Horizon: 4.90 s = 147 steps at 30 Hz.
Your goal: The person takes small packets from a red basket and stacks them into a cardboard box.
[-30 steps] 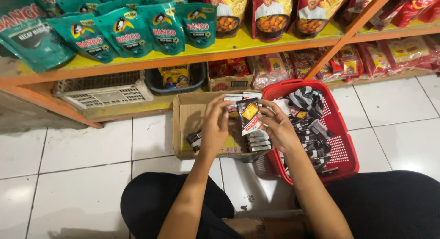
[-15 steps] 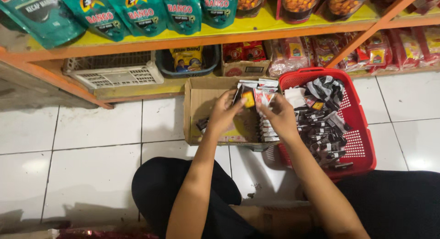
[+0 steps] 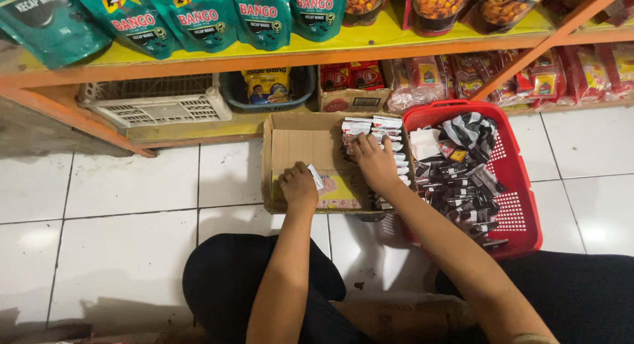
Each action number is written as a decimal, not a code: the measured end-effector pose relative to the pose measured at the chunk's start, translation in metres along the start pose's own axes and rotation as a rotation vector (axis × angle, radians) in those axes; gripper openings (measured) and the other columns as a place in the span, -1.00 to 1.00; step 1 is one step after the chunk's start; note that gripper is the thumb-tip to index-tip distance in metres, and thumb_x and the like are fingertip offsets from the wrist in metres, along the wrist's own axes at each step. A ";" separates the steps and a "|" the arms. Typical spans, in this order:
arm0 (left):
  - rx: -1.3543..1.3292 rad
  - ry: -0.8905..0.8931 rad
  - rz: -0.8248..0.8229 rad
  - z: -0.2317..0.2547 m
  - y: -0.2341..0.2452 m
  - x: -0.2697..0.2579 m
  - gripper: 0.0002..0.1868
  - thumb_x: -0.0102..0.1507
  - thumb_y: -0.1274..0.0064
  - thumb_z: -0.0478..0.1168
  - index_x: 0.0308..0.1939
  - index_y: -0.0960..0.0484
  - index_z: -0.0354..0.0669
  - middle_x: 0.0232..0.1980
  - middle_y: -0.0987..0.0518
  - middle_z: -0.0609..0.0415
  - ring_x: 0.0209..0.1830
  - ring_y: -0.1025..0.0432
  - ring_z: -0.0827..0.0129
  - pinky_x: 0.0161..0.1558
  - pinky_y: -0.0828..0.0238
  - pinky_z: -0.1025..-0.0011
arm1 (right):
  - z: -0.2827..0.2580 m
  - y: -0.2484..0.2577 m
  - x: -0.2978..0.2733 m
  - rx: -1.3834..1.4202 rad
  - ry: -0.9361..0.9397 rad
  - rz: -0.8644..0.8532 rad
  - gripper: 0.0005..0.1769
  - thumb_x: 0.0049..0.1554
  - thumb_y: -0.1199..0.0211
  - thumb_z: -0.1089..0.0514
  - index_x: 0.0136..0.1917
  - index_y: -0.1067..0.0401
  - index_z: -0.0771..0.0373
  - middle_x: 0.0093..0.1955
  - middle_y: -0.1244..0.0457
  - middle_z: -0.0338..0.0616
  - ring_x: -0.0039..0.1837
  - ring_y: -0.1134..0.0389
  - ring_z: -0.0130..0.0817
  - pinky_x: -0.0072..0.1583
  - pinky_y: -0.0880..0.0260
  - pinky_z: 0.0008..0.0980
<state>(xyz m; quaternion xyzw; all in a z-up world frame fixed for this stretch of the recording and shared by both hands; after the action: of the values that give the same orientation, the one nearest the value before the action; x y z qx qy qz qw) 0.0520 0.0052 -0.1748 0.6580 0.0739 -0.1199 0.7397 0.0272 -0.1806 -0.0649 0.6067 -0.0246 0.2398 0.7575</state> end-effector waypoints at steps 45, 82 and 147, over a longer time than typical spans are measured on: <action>-1.660 -0.327 -0.061 0.062 0.127 -0.031 -0.62 0.28 -0.26 -0.17 0.07 -0.64 -0.36 -0.10 -0.69 -0.04 -0.22 -0.59 0.51 -0.37 -0.59 0.56 | 0.031 0.090 -0.038 1.688 -0.853 0.048 -0.40 0.08 -0.41 0.25 0.37 -0.34 0.27 0.14 -0.27 -0.18 -0.01 -0.35 -0.50 0.08 -0.39 -0.47; -0.966 -0.425 0.172 0.079 0.041 0.009 0.22 -0.07 -0.29 -0.54 0.57 0.09 -0.22 0.56 -0.15 -0.36 0.46 -0.20 -0.18 0.34 -0.24 0.17 | 0.013 -0.003 -0.004 0.264 -0.251 -0.185 -0.06 0.08 -0.14 0.29 0.67 0.09 0.11 0.73 0.20 -0.15 0.73 0.29 -0.17 0.51 0.47 0.46; -1.453 -0.171 -0.196 0.258 0.043 -0.006 -0.54 0.38 -0.08 -0.04 0.22 -0.36 -0.24 -0.19 -0.53 -0.05 -0.30 -0.54 0.39 -0.32 -0.59 0.42 | 0.222 -0.009 -0.148 1.587 -1.050 0.447 -0.63 0.13 -0.37 0.19 0.22 -0.50 0.27 0.14 -0.42 -0.23 0.03 -0.37 -0.54 0.06 -0.38 -0.49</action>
<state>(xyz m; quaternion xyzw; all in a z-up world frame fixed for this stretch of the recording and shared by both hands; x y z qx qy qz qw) 0.0458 -0.2457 -0.1008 -0.0191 0.1352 -0.1573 0.9781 -0.0436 -0.4384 -0.0638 0.9512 -0.3048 0.0240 -0.0413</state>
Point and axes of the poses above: each hand's wrist, its own x-axis towards the middle knuckle, its own y-axis out of the back of the hand, z = x × y, the point moved 5 cm from there along x, towards the middle knuckle
